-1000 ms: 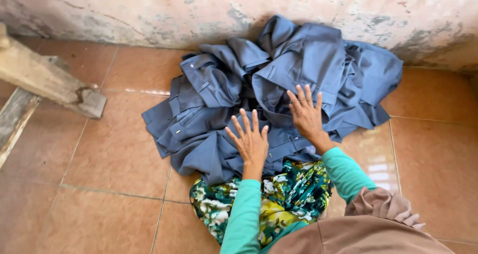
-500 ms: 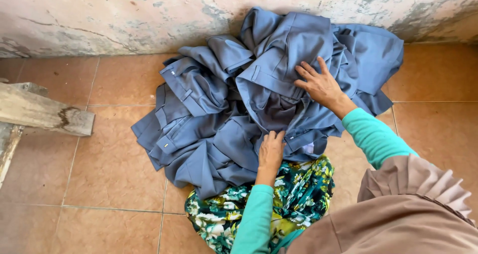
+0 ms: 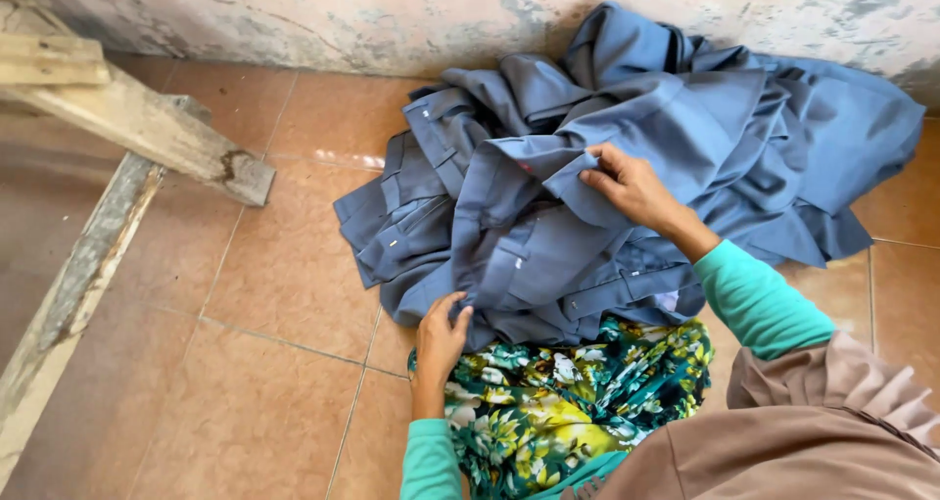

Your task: Folding grey pants from a large pile and stacking them neatly on the floor.

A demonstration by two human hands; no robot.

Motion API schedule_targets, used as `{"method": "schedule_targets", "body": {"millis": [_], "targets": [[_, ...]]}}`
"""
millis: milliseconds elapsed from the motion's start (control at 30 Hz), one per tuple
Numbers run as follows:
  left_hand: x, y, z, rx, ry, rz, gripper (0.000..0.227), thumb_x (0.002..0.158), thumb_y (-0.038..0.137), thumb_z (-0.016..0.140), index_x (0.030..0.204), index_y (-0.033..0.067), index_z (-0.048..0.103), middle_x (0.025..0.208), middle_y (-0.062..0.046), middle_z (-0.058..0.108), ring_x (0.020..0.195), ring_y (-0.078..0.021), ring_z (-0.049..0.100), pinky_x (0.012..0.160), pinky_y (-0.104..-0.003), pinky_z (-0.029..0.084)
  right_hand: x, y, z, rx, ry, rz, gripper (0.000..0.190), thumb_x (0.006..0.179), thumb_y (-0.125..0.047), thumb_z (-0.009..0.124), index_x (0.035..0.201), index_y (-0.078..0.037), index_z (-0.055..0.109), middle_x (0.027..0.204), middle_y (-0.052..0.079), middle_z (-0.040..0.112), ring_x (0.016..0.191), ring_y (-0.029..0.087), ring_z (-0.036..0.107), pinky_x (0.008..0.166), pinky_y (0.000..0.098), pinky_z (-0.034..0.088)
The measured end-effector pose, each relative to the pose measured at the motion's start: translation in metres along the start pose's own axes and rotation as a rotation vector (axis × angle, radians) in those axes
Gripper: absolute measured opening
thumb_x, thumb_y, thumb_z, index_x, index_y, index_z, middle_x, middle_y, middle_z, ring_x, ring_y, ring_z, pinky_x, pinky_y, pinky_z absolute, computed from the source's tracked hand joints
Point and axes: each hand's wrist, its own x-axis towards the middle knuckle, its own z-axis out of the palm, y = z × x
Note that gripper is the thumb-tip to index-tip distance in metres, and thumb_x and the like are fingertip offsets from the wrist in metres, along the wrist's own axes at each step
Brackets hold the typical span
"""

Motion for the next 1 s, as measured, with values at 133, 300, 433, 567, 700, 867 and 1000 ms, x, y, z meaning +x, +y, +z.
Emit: {"method": "schedule_targets", "body": {"millis": [133,300,433,567,700,867,1000], "targets": [[0.016,0.025,0.018,-0.052,0.027,-0.022,0.046,0.096,0.044,0.067,0.125,0.0076,0.070,0.113,-0.021,0.071,0.111,-0.0412,0.068,0.094,-0.051,0.054,-0.010,-0.033,0.046,-0.074,-0.130,-0.036,0.024,0.099,-0.024,0.067,0.123,-0.020,0.063,0.084,0.016,0.073,0.090,0.043,0.071,0.081,0.0548,0.054],[0.039,0.094,0.045,0.164,-0.136,-0.089,0.076,0.088,0.075,0.056,0.112,0.0057,0.076,0.106,-0.020,0.071,0.103,-0.0449,0.071,0.089,-0.056,0.054,-0.016,-0.046,0.048,-0.240,-0.139,0.005,0.023,0.101,-0.027,0.063,0.124,-0.024,0.059,0.085,0.014,0.074,0.091,0.042,0.071,0.082,0.0567,0.054],[0.062,0.063,0.085,0.234,-0.123,-0.101,0.045,0.091,0.059,0.063,0.110,0.0213,0.078,0.093,-0.009,0.076,0.095,-0.0369,0.075,0.079,-0.049,0.059,-0.012,-0.018,0.041,-0.305,-0.104,0.031,0.029,0.101,-0.032,0.064,0.128,-0.025,0.057,0.092,0.014,0.075,0.097,0.043,0.070,0.085,0.0582,0.054],[0.043,0.115,-0.007,-0.362,-0.094,-0.167,0.038,0.093,0.035,0.069,0.120,0.0081,0.072,0.063,-0.014,0.067,0.055,-0.0232,0.073,0.056,-0.029,0.058,0.016,-0.031,0.027,-0.335,0.129,0.051,0.029,0.101,-0.039,0.066,0.126,-0.024,0.062,0.092,0.018,0.075,0.095,0.045,0.070,0.084,0.0613,0.052],[0.017,0.122,-0.081,-0.717,0.203,0.156,0.022,0.100,0.014,0.065,0.114,-0.0025,0.072,0.095,-0.022,0.073,0.084,-0.0268,0.076,0.060,-0.030,0.064,0.026,-0.122,0.019,-0.122,0.373,-0.344,0.017,0.107,-0.019,0.072,0.122,-0.015,0.065,0.084,0.012,0.070,0.079,0.031,0.070,0.067,0.0397,0.054],[0.004,0.007,-0.036,-0.922,0.526,-0.101,0.023,0.100,0.025,0.070,0.092,0.0028,0.068,0.097,-0.010,0.063,0.088,-0.0162,0.063,0.080,-0.034,0.061,-0.009,-0.142,0.139,-0.138,0.141,-0.526,0.023,0.095,-0.014,0.073,0.117,-0.014,0.067,0.093,0.012,0.074,0.086,0.034,0.073,0.073,0.0440,0.059],[-0.007,-0.028,-0.004,-1.184,0.665,-0.415,0.018,0.096,0.020,0.074,0.093,0.0073,0.062,0.089,-0.002,0.059,0.082,-0.0120,0.062,0.084,-0.031,0.060,-0.015,-0.089,0.228,-0.328,-0.174,-0.571,0.021,0.095,-0.016,0.065,0.115,-0.012,0.063,0.094,0.013,0.074,0.089,0.032,0.074,0.073,0.0456,0.060]]}}
